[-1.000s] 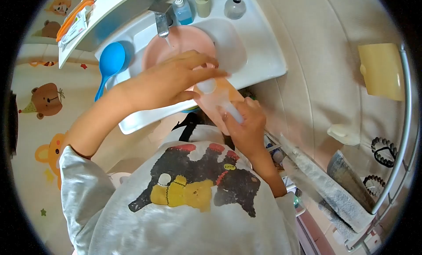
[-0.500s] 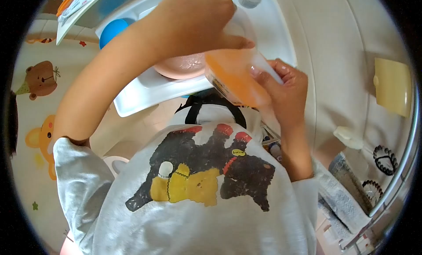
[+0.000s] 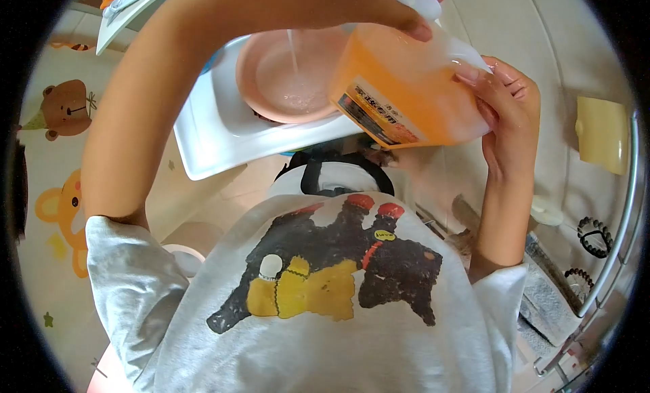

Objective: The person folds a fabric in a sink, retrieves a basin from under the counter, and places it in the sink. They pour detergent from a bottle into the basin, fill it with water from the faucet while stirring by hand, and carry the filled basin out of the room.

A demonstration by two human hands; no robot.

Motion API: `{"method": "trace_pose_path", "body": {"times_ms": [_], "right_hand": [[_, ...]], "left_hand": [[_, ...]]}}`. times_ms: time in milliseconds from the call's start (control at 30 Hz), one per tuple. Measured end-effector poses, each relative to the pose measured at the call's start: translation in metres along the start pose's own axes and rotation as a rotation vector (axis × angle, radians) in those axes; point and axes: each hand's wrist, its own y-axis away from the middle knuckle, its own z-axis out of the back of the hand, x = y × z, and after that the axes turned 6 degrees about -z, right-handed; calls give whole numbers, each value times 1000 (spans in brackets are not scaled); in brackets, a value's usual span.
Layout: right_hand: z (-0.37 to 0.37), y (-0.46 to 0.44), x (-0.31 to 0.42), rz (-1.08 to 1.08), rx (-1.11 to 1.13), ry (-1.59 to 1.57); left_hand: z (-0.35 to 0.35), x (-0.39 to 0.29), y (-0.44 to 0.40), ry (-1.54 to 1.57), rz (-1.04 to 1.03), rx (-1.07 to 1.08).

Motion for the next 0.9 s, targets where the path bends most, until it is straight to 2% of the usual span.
{"method": "trace_pose_path", "body": {"times_ms": [100, 200, 333, 400, 567, 633, 700, 733, 800, 900], "right_hand": [[-4, 5, 17, -45, 62, 82], [-30, 9, 21, -23, -20, 132], [-42, 8, 19, -46, -3, 187], [-47, 9, 15, -63, 23, 217], [-52, 4, 8, -98, 87, 311], [-55, 5, 9, -92, 110, 378], [-61, 3, 6, -112, 140, 371], [-65, 2, 5, -119, 156, 370], [-72, -1, 5, -144, 170, 388], [-74, -7, -6, -215, 202, 411]], "left_hand": [[-19, 7, -5, -103, 126, -144], [-35, 16, -7, -229, 204, -282], [-26, -8, 0, -353, 343, -427], [-21, -7, 1, -282, 418, -509], [-22, 29, 42, 213, 456, -846], [-55, 58, 79, 341, 553, -889], [-128, 77, 118, 624, 825, -961], [-156, 74, 128, 883, 986, -1050], [-204, 70, 158, 1062, 1068, -924], [-237, 47, 161, 1276, 1193, -1080]]}}
